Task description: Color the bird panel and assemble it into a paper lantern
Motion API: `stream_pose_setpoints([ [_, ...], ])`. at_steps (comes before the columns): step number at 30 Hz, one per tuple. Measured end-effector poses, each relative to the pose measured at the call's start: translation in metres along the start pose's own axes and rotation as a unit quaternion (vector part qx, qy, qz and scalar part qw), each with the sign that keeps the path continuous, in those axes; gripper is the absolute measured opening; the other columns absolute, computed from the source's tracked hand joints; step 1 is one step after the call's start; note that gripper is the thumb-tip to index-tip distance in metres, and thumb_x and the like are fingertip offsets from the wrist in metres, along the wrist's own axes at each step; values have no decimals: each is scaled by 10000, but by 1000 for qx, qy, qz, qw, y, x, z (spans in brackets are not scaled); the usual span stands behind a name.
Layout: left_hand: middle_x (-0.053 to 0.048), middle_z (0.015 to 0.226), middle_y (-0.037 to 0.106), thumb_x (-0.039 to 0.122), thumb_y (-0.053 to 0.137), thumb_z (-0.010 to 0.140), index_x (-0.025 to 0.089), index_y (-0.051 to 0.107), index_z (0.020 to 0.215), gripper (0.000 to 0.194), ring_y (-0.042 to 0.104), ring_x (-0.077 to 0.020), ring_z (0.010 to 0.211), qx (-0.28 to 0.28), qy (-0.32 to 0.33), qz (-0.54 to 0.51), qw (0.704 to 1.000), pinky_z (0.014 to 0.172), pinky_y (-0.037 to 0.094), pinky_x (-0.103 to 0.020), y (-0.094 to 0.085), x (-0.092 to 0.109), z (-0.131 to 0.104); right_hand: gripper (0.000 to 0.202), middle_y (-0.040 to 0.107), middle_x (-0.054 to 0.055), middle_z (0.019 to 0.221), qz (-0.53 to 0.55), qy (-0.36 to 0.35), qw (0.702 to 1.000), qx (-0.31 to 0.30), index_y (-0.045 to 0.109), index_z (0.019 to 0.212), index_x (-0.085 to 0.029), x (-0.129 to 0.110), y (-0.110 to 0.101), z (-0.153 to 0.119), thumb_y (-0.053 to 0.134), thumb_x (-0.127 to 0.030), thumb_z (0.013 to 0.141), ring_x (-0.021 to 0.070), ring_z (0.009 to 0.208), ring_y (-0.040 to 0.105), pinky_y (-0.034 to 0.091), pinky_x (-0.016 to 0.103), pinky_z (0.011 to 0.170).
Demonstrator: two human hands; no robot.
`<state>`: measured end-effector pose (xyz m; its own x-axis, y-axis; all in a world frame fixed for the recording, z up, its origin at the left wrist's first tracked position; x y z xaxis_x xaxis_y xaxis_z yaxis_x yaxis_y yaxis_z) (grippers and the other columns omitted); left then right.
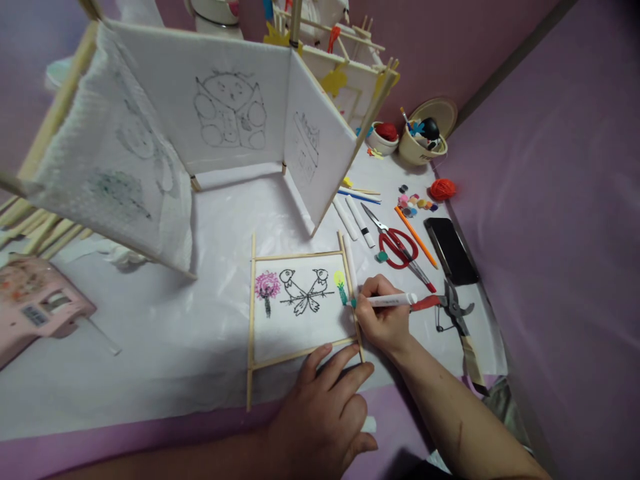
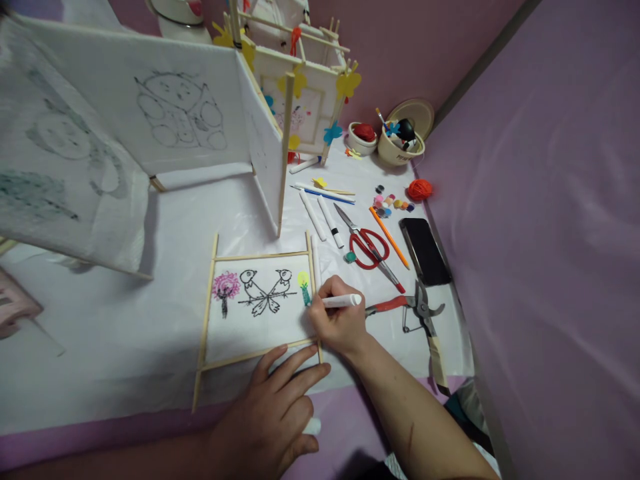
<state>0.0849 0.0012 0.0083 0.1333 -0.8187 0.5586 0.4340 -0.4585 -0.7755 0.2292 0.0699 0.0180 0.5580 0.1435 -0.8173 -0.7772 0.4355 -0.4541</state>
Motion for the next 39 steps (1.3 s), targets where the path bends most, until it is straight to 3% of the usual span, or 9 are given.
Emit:
stream_pose_setpoints([
  [7,-27,1395,600,544,607,930,193,638,895,355,388,-271,1406,3,1,-8,1000,1192,113,-452,1,0,0,181,413,-66,555,-14,13,1000,13,440,680,-223,3,-3,-2,565,-173,802,92,471,351,287,250,462],
  [11,-14,1391,609,547,618,925,197,631,886,352,397,-265,1398,0,-3,-4,1000,1194,51,-430,-1,0,1,205,395,-71,550,36,22,999,-14,417,670,-225,5,1,-3,565,-159,796,88,464,325,268,250,455],
  [14,-11,1388,613,547,627,919,197,628,887,351,396,-264,1398,2,1,-3,1000,1195,23,-423,-1,0,2,185,404,-69,561,24,4,1000,6,436,683,-220,2,-2,-2,562,-149,797,91,476,346,283,251,467],
  [18,-15,1383,615,552,609,929,196,626,873,361,383,-269,1407,4,-1,-2,1000,1190,54,-438,1,-1,1,172,414,-68,562,-7,1,1000,15,451,686,-217,0,-3,-1,567,-151,794,91,479,360,294,248,470],
  [23,-22,1390,607,559,578,944,193,631,881,375,383,-274,1404,7,5,3,1000,1189,60,-447,1,0,0,197,400,-72,549,31,28,999,-16,429,674,-223,6,2,-2,577,-163,790,87,460,331,275,248,453],
  [28,-25,1400,598,552,603,930,196,649,892,362,377,-270,1411,-6,-5,1,1000,1190,118,-458,2,0,0,179,413,-67,560,2,4,1000,9,446,680,-218,3,-3,-2,570,-151,790,90,478,354,287,249,466],
  [33,-36,1393,603,551,598,932,195,657,897,362,391,-273,1405,-1,-2,-5,1000,1199,116,-463,2,0,0,198,397,-73,539,13,23,1000,-17,424,667,-225,5,1,-2,572,-173,787,87,456,333,275,248,451],
  [39,-29,1411,590,547,601,932,191,640,896,360,361,-277,1426,-7,-11,-7,1000,1200,81,-464,3,-1,-1,186,405,-69,555,-4,17,1000,13,439,673,-221,4,-3,-2,569,-159,791,92,476,351,283,252,467],
])
Point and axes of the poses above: each hand's wrist, its own z-axis towards the middle knuckle, its own y-axis out of the palm, x = y × z, the point moved 8 cm from there along z, towards the middle knuckle
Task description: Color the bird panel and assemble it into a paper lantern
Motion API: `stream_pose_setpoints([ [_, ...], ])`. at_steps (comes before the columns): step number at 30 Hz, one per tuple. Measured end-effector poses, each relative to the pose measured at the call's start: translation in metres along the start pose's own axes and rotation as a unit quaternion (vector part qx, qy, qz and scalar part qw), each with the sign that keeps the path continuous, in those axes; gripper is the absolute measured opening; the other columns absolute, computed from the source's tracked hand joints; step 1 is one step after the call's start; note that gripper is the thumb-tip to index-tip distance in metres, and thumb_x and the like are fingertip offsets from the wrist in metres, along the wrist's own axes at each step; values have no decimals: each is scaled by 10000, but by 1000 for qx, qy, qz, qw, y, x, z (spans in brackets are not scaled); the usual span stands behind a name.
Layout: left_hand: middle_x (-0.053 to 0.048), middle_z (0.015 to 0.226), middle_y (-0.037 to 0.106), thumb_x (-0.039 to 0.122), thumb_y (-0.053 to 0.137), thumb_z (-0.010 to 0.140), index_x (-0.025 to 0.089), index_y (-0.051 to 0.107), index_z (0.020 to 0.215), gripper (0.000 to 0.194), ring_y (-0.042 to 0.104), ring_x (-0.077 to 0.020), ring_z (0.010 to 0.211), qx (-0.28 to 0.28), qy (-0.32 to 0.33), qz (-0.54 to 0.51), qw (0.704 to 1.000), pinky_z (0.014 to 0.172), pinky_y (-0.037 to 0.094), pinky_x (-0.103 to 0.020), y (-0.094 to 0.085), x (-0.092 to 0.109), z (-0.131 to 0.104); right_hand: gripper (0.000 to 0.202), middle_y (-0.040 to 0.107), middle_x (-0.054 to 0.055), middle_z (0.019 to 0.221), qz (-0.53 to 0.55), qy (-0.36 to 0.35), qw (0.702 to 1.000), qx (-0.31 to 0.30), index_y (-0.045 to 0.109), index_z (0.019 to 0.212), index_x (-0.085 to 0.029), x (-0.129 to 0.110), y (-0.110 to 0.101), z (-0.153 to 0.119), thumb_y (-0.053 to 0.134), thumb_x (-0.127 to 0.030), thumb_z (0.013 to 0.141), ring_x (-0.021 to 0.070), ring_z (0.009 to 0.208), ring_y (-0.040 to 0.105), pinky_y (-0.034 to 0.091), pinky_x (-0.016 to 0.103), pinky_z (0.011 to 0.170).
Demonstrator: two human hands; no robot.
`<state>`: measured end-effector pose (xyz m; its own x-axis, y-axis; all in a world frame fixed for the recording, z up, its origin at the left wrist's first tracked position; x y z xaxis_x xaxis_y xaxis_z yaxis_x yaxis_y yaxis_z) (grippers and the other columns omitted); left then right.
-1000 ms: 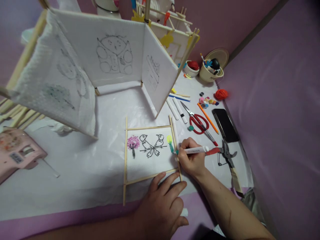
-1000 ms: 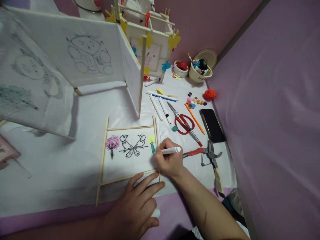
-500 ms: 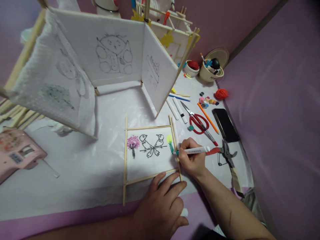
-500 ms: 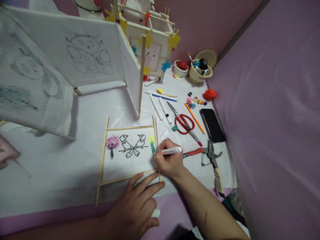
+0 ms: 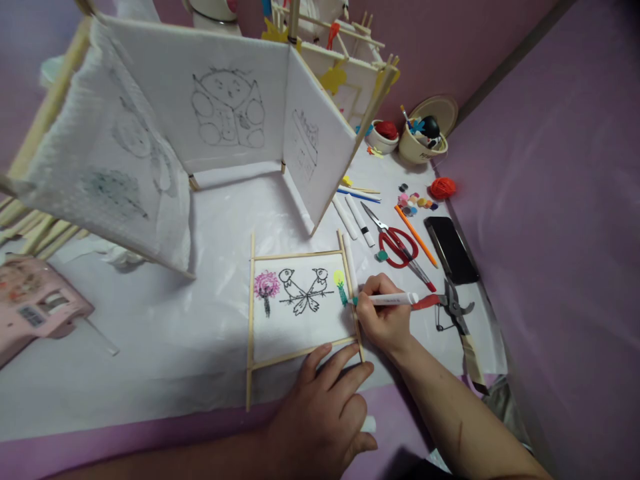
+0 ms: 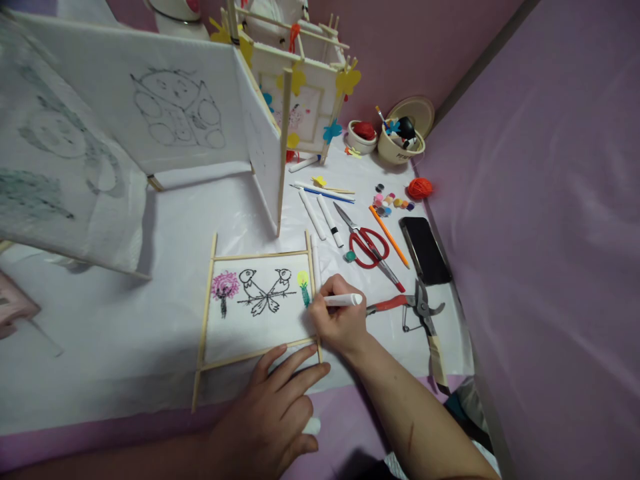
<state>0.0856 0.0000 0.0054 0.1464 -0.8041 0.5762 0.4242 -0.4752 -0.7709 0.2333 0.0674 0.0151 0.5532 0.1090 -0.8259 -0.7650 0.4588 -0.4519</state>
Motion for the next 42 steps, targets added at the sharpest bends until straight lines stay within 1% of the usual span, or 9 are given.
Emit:
stream_pose_setpoints([
  [4,-34,1389,605,549,602,931,190,652,893,365,384,-271,1406,12,19,11,1000,1197,97,-458,-2,1,0,208,382,-76,539,19,14,999,-22,415,661,-226,4,3,-1,568,-164,788,87,457,319,266,253,454],
  [9,-30,1391,604,541,602,934,195,647,893,351,384,-269,1413,8,10,0,1000,1199,113,-454,-2,0,0,175,414,-67,562,10,2,1000,5,448,681,-221,2,-1,-1,570,-170,797,93,478,356,285,249,460],
  [12,-32,1404,594,539,595,940,193,643,893,352,375,-277,1418,3,11,-3,1000,1196,116,-465,-1,0,0,193,398,-72,548,7,8,1000,-3,437,671,-221,3,0,-1,575,-165,795,88,465,336,272,249,456],
  [20,-26,1389,609,546,586,944,197,632,885,356,383,-266,1407,13,14,5,1000,1200,24,-432,-3,0,0,180,419,-62,572,22,-5,1000,-10,449,686,-218,0,1,0,572,-158,803,93,488,364,294,252,474],
  [26,-31,1397,599,552,554,959,190,628,890,376,376,-280,1405,9,28,7,1000,1193,-5,-446,0,1,0,201,391,-73,546,44,11,998,-38,427,677,-223,2,5,-1,572,-157,801,85,463,326,268,248,456],
  [30,-31,1400,596,549,587,942,190,633,885,367,377,-275,1409,9,17,6,1000,1197,46,-447,-1,0,0,182,411,-65,567,32,-3,999,-24,448,688,-217,1,2,-1,570,-149,805,89,485,354,286,249,474],
  [34,-31,1398,597,550,589,940,191,636,887,366,386,-273,1406,8,18,6,1000,1201,60,-445,-1,0,0,198,394,-73,549,45,10,998,-43,430,682,-221,3,5,-1,571,-151,803,85,469,325,269,245,461],
  [39,-30,1409,589,547,591,940,191,637,897,362,366,-276,1422,3,15,2,1000,1199,92,-456,0,0,-1,155,450,-57,580,33,-4,999,-20,479,714,-214,-1,2,1,571,-151,821,93,495,389,309,244,477],
  [42,-31,1419,582,540,587,945,193,637,907,354,358,-278,1428,-4,11,2,1000,1197,96,-461,0,0,-1,153,459,-58,572,24,-3,999,-26,486,713,-212,-1,4,2,573,-146,820,90,488,391,313,239,472],
])
Point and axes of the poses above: each hand's wrist, its own z-axis towards the middle knuckle, its own y-axis out of the palm, x = y × z, the point moved 8 cm from there along z, towards the middle knuckle
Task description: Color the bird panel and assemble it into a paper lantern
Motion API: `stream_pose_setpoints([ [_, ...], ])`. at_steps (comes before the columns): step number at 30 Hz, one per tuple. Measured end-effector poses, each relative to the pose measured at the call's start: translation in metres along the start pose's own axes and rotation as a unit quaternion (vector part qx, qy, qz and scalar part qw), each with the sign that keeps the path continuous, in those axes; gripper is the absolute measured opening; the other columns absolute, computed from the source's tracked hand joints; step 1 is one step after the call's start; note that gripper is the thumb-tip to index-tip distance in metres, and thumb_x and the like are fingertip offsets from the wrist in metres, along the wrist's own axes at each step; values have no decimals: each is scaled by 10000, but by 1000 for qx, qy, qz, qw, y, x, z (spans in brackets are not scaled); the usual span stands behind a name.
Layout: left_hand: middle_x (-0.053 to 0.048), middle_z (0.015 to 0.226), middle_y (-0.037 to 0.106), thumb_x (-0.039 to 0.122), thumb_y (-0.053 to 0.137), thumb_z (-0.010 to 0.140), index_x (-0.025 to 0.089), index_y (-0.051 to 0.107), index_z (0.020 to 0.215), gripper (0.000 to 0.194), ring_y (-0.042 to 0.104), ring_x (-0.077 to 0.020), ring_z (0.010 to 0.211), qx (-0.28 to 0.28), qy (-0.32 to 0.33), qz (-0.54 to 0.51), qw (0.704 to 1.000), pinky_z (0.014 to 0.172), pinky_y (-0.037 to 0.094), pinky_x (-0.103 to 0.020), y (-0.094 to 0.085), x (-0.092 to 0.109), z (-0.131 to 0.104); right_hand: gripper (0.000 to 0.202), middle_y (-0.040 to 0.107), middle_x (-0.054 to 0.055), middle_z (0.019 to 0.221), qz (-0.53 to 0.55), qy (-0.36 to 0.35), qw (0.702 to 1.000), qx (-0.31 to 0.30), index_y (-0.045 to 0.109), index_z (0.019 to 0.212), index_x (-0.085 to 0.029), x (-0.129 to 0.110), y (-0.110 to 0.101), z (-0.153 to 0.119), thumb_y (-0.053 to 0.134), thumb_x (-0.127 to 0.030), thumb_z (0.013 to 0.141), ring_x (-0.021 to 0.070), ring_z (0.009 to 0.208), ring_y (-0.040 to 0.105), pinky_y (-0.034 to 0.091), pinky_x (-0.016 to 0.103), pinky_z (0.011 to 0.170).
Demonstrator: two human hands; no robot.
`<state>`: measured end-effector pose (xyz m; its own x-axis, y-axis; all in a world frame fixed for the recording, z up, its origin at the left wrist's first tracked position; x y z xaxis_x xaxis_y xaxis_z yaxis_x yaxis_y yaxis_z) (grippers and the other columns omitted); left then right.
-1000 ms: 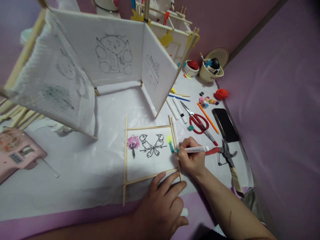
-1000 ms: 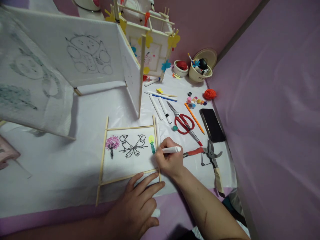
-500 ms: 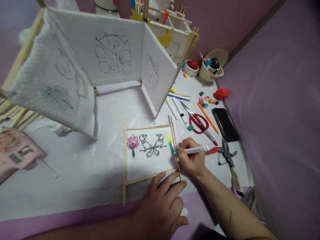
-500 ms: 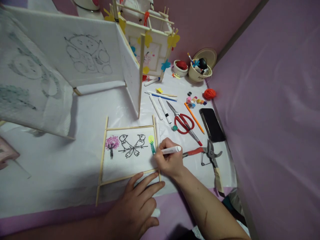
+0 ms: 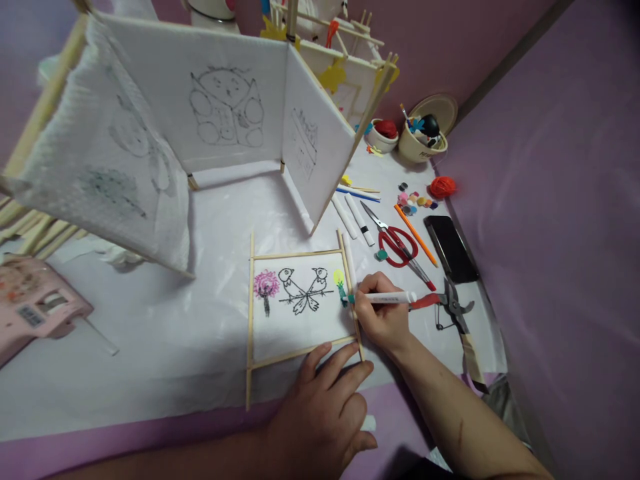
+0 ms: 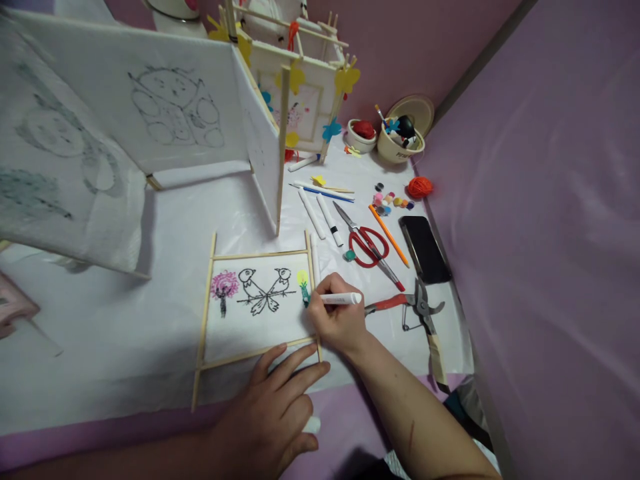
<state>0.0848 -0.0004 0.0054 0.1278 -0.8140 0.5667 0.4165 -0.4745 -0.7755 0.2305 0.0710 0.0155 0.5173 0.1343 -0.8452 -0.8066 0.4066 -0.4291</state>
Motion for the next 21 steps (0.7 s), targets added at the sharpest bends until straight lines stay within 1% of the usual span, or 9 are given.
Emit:
stream_pose_setpoints([
  [3,-27,1413,588,544,584,946,195,634,906,355,374,-271,1417,3,3,-1,1000,1201,73,-452,0,0,0,178,425,-69,547,9,7,1000,-14,456,689,-215,2,2,-1,573,-147,805,82,466,356,289,237,457],
  [6,-25,1402,599,552,575,948,197,631,909,362,378,-267,1414,10,2,-1,1000,1207,37,-442,0,-1,0,193,412,-71,545,22,11,1000,-12,436,680,-218,4,2,-2,571,-150,799,82,466,338,277,241,456],
  [9,-30,1413,590,551,567,952,196,635,901,366,364,-275,1424,6,2,0,1000,1202,74,-460,2,-1,0,176,424,-65,564,17,4,1000,1,451,689,-214,2,0,-2,568,-143,800,85,484,359,293,241,471],
  [12,-34,1404,593,554,590,937,195,644,899,365,371,-272,1416,4,3,4,1000,1195,115,-464,2,0,1,171,425,-66,561,6,1,1000,-5,457,687,-213,0,1,0,567,-137,795,83,483,364,298,237,471],
  [16,-22,1394,599,557,600,929,196,636,903,364,385,-262,1403,16,3,6,1000,1201,70,-446,-2,0,1,187,404,-74,539,21,18,999,-15,433,677,-219,3,3,0,569,-149,786,79,462,335,275,237,454],
  [19,-22,1392,602,553,589,938,194,627,896,364,389,-266,1401,16,5,6,1000,1196,62,-443,-2,1,1,180,411,-69,548,23,15,1000,-6,442,680,-218,3,1,-1,570,-149,785,83,471,343,282,241,463],
  [21,-29,1392,604,551,581,945,193,626,894,364,389,-271,1400,19,9,8,1000,1195,61,-446,-3,1,1,182,411,-69,549,24,14,1000,-11,439,681,-219,4,2,-1,572,-149,786,83,472,343,282,242,465],
])
Point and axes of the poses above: each hand's wrist, its own z-axis towards the middle knuckle, its own y-axis out of the palm, x = y × z, the point moved 8 cm from there along z, towards the middle knuckle
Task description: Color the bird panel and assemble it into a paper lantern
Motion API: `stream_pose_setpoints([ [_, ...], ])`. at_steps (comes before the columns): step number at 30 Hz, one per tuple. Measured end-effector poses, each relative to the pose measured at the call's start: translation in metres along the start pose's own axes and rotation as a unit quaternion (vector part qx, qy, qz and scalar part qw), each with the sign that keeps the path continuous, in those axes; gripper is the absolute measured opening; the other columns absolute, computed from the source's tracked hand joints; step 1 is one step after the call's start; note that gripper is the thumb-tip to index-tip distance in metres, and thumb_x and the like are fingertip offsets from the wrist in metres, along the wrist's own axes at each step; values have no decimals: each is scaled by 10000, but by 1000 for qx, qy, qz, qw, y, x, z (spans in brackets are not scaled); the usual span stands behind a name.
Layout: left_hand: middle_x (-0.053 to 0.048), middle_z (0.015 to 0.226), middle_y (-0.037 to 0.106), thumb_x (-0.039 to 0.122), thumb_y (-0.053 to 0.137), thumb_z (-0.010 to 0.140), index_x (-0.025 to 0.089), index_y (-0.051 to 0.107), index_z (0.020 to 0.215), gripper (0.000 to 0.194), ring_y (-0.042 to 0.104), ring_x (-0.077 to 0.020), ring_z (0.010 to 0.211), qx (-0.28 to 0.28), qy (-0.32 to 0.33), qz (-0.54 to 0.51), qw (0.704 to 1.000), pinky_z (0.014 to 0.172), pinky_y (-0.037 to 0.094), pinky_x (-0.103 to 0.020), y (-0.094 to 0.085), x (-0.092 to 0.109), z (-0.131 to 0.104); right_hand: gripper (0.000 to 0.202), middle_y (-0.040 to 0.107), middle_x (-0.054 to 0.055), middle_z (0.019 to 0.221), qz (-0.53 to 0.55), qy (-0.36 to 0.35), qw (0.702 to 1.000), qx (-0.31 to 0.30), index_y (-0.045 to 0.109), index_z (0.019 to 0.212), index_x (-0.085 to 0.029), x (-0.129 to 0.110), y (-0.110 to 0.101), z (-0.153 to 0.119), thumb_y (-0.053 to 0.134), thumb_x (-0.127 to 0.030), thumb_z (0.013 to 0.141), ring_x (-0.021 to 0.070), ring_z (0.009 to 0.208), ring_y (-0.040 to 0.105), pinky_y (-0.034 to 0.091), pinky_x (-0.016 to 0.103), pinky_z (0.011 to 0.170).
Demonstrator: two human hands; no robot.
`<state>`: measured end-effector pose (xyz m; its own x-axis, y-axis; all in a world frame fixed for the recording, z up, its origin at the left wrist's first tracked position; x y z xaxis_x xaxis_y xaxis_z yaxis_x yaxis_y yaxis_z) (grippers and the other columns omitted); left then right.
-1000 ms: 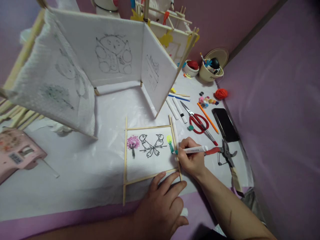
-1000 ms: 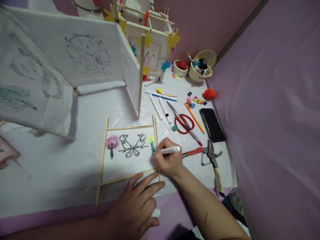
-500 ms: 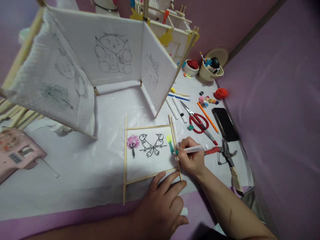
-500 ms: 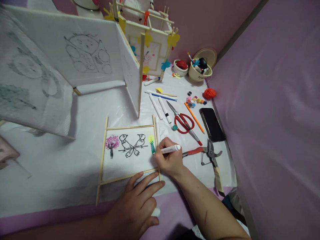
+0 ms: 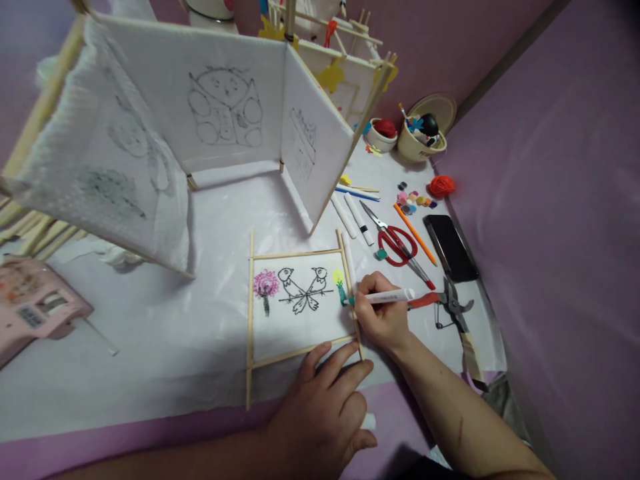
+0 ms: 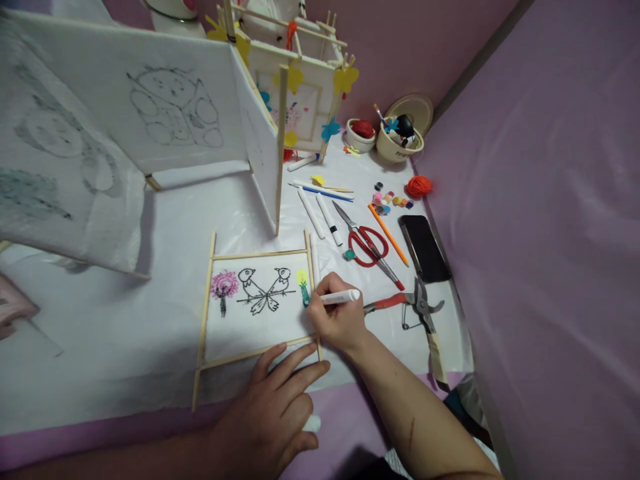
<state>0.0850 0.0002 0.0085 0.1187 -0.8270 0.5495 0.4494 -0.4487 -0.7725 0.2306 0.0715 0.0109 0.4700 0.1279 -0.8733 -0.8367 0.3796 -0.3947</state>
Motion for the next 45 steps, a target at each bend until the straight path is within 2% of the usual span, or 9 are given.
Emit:
stream_pose_setpoints([
  [5,-27,1397,603,537,583,948,195,628,888,350,383,-273,1409,-1,-4,-6,1000,1199,71,-454,0,-1,0,195,404,-69,556,13,-8,1000,12,424,678,-223,0,-2,-1,563,-144,789,87,473,339,278,248,463],
  [10,-32,1397,601,548,607,929,196,631,892,355,391,-273,1403,-6,-5,-8,1000,1203,70,-454,1,-1,0,188,407,-66,573,-52,-43,997,48,440,682,-215,-7,-7,-2,563,-125,793,88,490,356,290,252,481],
  [16,-36,1403,592,544,596,936,192,637,912,355,389,-270,1409,-8,-6,-6,1000,1205,81,-458,1,-1,0,209,395,-70,555,-18,-13,1000,16,418,672,-222,0,-3,-4,570,-153,798,86,470,328,268,254,465],
  [21,-27,1402,595,551,588,938,193,630,899,362,389,-273,1408,-8,-6,-5,1000,1208,55,-449,1,-1,0,181,413,-62,565,-28,-18,999,31,441,689,-224,-1,-6,-4,561,-164,810,93,481,354,284,255,472],
  [25,-39,1409,587,540,571,951,189,641,904,361,385,-280,1408,-12,-3,-6,1000,1196,110,-467,3,-2,-1,195,404,-66,555,-18,-6,1000,6,425,684,-228,2,-2,-5,563,-173,810,91,471,332,269,255,462],
  [32,-27,1408,592,548,585,943,192,633,902,361,372,-278,1415,-10,-2,-2,1000,1195,51,-445,2,-2,0,172,432,-58,585,-72,-34,996,50,453,702,-218,-5,-7,-3,568,-150,810,96,500,371,304,261,490],
  [35,-24,1409,593,549,596,937,194,633,898,360,372,-277,1416,-9,-5,-3,1000,1197,45,-446,1,-1,0,192,411,-62,568,-64,-30,997,41,435,681,-221,-6,-5,-3,566,-155,804,93,483,352,286,258,474],
  [40,-30,1415,585,557,581,942,194,642,907,370,379,-282,1410,-18,-5,-4,1000,1188,116,-465,3,-1,-1,206,400,-63,557,-16,-13,999,26,421,671,-228,-2,-4,-4,570,-171,801,93,474,334,271,258,463],
  [45,-30,1411,589,547,594,937,193,641,906,358,377,-278,1412,-14,-9,-2,1000,1195,85,-456,1,-2,0,200,409,-62,556,-24,-15,999,15,429,676,-226,-2,-3,-5,573,-170,802,92,473,342,275,257,463],
])
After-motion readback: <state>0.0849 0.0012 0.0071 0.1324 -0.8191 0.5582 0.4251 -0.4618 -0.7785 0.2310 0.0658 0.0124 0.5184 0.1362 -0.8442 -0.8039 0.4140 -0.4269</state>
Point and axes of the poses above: each hand's wrist, its own z-axis towards the middle knuckle, its own y-axis out of the palm, x = y × z, the point moved 8 cm from there along z, towards the middle knuckle
